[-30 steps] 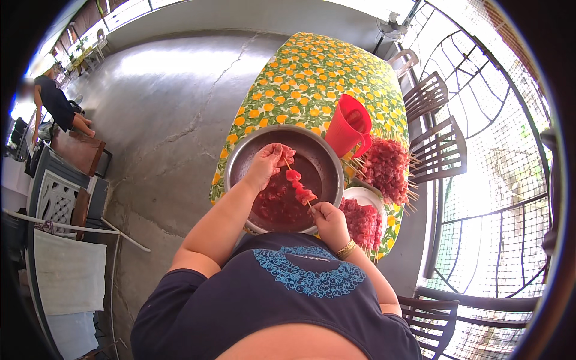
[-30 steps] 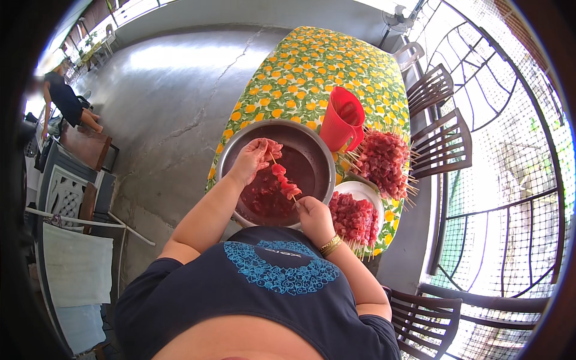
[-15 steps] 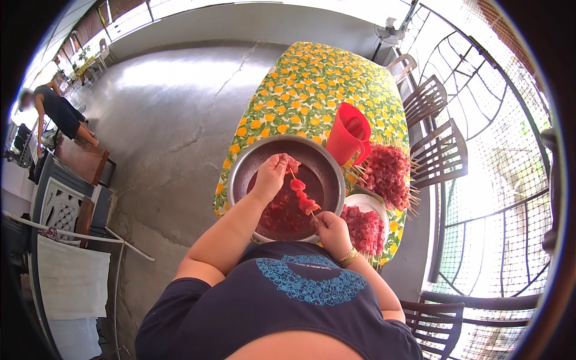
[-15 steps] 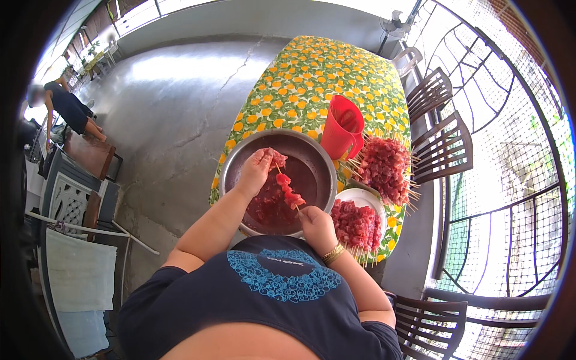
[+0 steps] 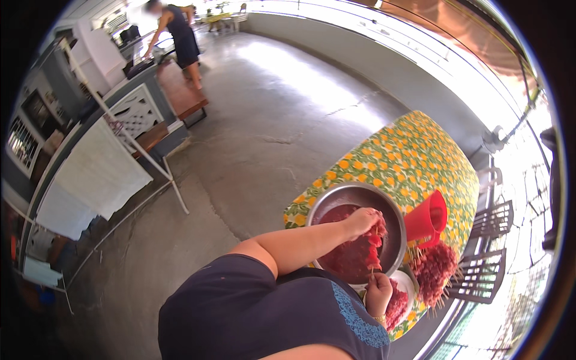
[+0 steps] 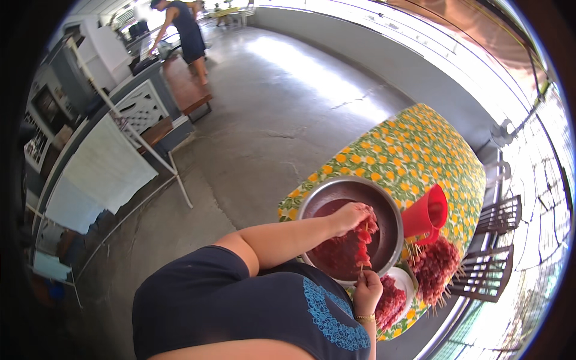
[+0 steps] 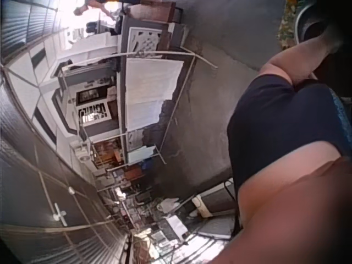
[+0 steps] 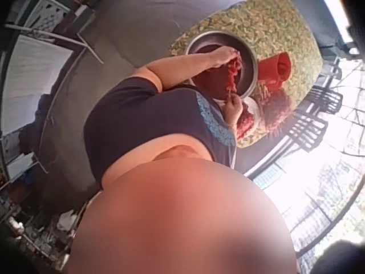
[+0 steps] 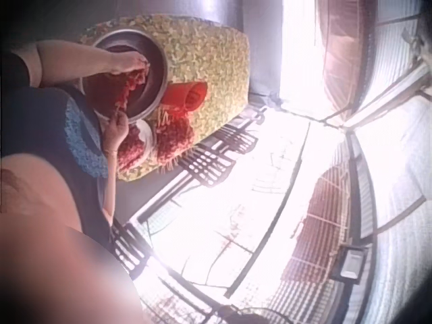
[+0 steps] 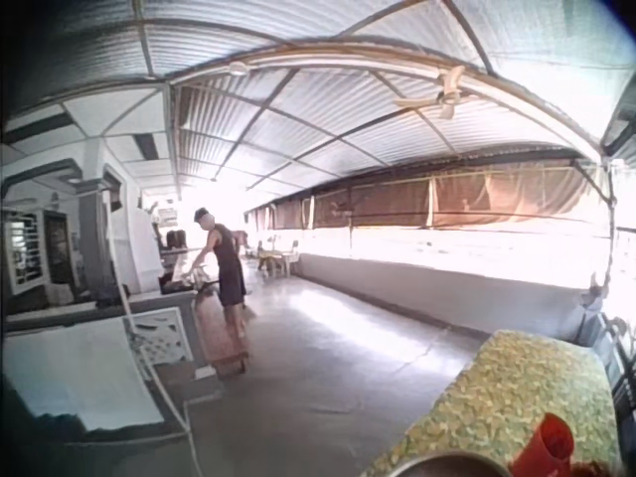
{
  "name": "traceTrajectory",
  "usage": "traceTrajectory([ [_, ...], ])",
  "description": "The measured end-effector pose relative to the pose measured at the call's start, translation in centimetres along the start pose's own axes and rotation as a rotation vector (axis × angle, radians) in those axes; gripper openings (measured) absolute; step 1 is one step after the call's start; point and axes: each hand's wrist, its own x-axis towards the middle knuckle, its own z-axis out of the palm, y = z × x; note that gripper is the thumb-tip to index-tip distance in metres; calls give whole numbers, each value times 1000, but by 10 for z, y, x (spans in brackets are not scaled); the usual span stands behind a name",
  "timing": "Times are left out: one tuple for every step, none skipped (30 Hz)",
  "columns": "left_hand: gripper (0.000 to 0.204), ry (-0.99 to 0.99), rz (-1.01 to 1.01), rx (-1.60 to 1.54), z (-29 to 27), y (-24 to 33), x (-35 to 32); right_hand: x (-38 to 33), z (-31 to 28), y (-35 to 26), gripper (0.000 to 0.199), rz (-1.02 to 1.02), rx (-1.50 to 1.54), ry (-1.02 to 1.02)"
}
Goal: The person forms small portions of ground meat and threads them onto wooden skewers. They repeatedly pick up meat from a metal bowl, shape it by hand, and slide it onto skewers, then place the completed skewers onto a plate.
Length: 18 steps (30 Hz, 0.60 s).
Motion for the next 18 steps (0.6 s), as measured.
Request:
traceTrajectory([
  [28,-6,-19,-4,1,3,-2,1,0,2,8,-25,30,-19],
  [28,-24,-16,-56,1,6,-5,1,0,4,8,-15,50,-27],
  [29,-24,-34,-93,4,8,-7,1,-1,5,8,-4,70,-29],
  [29,-34,-56,-143,6,10,-10,0,-1,6,9,21,81,-37],
  [31,-25,-58,-136,8,12,-13,0,-1,6,9,46,93,-43],
  [31,-22,-66,-122,8,14,-15,0,-1,6,9,73,109,-49],
  [32,-22,-82,-116,10,15,-16,-1,-1,5,9,88,121,-49],
  [32,-33,-96,-126,10,15,-17,-1,0,5,9,104,137,-52],
  [33,-35,-63,-83,11,14,-17,-2,0,5,9,138,156,-53],
  [34,-48,-28,-55,11,11,-16,-2,0,5,9,129,174,-59],
  [35,-59,6,-29,11,9,-15,-2,0,4,9,138,196,-67],
  [35,-67,29,-11,11,5,-14,-3,0,4,9,158,225,-74],
  [35,-73,51,7,11,1,-14,-3,0,4,10,148,234,-78],
  [35,-70,55,31,11,-1,-13,-4,0,4,10,151,250,-81],
  [34,-79,47,9,11,-3,-13,-5,1,3,11,158,278,-87],
  [33,-80,22,-7,11,-4,-15,-6,1,1,11,158,262,-86],
  [32,-79,-1,-28,11,-3,-17,-7,1,-1,12,161,258,-89],
  [31,-92,7,-24,12,-2,-19,-8,2,-3,12,164,254,-91],
])
